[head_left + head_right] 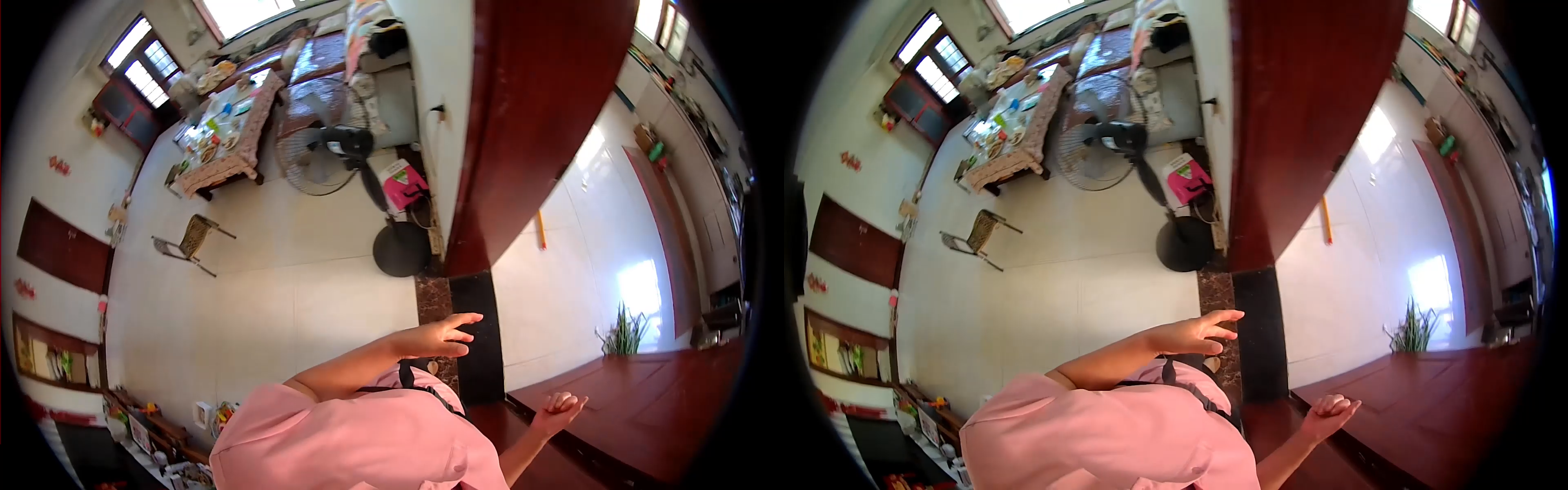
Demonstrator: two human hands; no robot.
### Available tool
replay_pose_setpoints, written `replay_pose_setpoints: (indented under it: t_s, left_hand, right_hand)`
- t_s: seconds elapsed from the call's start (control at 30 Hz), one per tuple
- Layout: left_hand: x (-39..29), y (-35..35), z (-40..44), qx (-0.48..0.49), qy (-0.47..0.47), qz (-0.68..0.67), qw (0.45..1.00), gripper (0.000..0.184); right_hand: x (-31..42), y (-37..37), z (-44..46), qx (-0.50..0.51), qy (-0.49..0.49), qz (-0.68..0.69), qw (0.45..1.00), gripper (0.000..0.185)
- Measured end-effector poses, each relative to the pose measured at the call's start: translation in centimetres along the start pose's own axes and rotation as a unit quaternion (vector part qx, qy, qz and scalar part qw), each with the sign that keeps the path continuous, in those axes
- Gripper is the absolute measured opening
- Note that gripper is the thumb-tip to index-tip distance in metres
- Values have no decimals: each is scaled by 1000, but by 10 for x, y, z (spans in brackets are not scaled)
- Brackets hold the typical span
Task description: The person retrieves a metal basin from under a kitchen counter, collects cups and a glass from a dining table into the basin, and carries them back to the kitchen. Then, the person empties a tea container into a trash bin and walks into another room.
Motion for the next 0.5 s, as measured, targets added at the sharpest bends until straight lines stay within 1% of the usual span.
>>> replay_pose_setpoints:
  t_s: [0.03,0.07,0.13,0.2,0.23,0.27,0.3,0.33,0.37,0.4,0.43,0.47,0.5]
  left_hand:
    - [4,-6,13,26,16,-15,999,78]
    - [5,-13,27,47,32,-17,998,78]
    - [10,-18,55,34,88,-76,993,66]
    - [25,-16,85,42,131,-104,985,51]
    - [21,-22,96,57,125,-109,985,48]
    - [18,-25,111,64,110,-113,985,44]
    - [18,-26,131,71,101,-124,984,40]
    - [17,-28,148,68,84,-135,985,37]
    - [20,-27,171,69,87,-141,984,31]
    - [19,-32,193,62,107,-144,982,28]
    - [16,-37,214,79,116,-154,978,25]
    - [17,-36,242,88,127,-167,974,21]
    - [16,-32,269,40,145,-164,975,18]
  right_hand:
    - [3,9,13,89,28,4,996,46]
    - [5,16,16,170,58,5,984,46]
    - [-2,41,30,95,24,88,991,46]
    - [-3,42,37,5,39,105,994,46]
    - [-4,46,39,9,29,23,999,45]
    - [-8,52,45,19,2,25,1000,46]
    - [-14,56,53,-12,-9,11,1000,45]
    - [-8,51,50,-17,-49,-13,999,42]
    - [-3,43,58,49,-27,1,998,45]
    - [1,42,69,57,-9,-28,998,47]
    - [7,43,81,69,23,-56,996,48]
    - [11,43,98,67,34,-56,996,46]
    - [21,37,113,31,21,-44,998,42]
Point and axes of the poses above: each hand's wrist, its own z-axis towards the middle knuckle, its own y-axis out of the back of the hand, x = y × z, the point moved 7 cm from there along z, towards the middle knuckle, and after that the axes turned 12 degrees about -z, right-handed, at the moved point
